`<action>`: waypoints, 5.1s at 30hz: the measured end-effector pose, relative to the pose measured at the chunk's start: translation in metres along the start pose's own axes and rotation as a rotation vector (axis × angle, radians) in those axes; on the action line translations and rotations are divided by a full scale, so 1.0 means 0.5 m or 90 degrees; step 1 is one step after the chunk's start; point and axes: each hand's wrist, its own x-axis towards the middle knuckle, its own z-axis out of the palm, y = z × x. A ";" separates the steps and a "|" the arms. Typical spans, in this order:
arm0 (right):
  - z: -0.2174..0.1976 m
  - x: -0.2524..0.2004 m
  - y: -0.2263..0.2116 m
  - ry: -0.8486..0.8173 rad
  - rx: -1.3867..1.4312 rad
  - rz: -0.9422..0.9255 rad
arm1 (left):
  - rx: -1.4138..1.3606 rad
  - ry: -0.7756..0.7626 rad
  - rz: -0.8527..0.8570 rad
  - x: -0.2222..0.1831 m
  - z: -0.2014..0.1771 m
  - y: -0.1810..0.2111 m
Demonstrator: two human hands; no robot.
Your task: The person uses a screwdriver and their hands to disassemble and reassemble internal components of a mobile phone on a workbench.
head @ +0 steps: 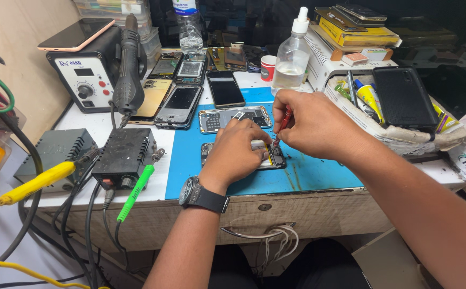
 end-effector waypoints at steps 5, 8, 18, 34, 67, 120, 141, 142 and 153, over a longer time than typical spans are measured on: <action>-0.017 0.005 -0.013 -0.035 -0.093 -0.037 | 0.005 0.000 -0.001 0.002 0.003 -0.004; -0.009 0.005 -0.020 -0.027 -0.212 0.038 | 0.003 0.007 0.010 0.000 0.004 -0.004; -0.009 0.007 0.021 -0.022 -0.077 -0.049 | 0.009 0.006 0.016 0.000 0.003 -0.005; 0.006 -0.012 0.022 0.110 0.071 -0.024 | -0.004 0.029 0.044 -0.003 -0.002 0.006; 0.154 -0.092 0.142 0.419 0.443 0.057 | 0.200 0.094 0.022 0.071 -0.001 0.010; 0.171 -0.080 0.161 0.453 0.399 0.028 | 0.092 0.083 -0.004 -0.009 0.045 0.029; 0.180 -0.083 0.192 0.437 0.534 -0.077 | 0.079 -0.001 0.085 -0.025 0.017 0.054; 0.179 -0.083 0.191 0.438 0.532 -0.081 | 0.079 0.013 0.099 -0.028 0.017 0.056; 0.182 -0.097 0.174 0.450 0.504 -0.128 | 0.101 0.055 0.158 -0.035 0.015 0.062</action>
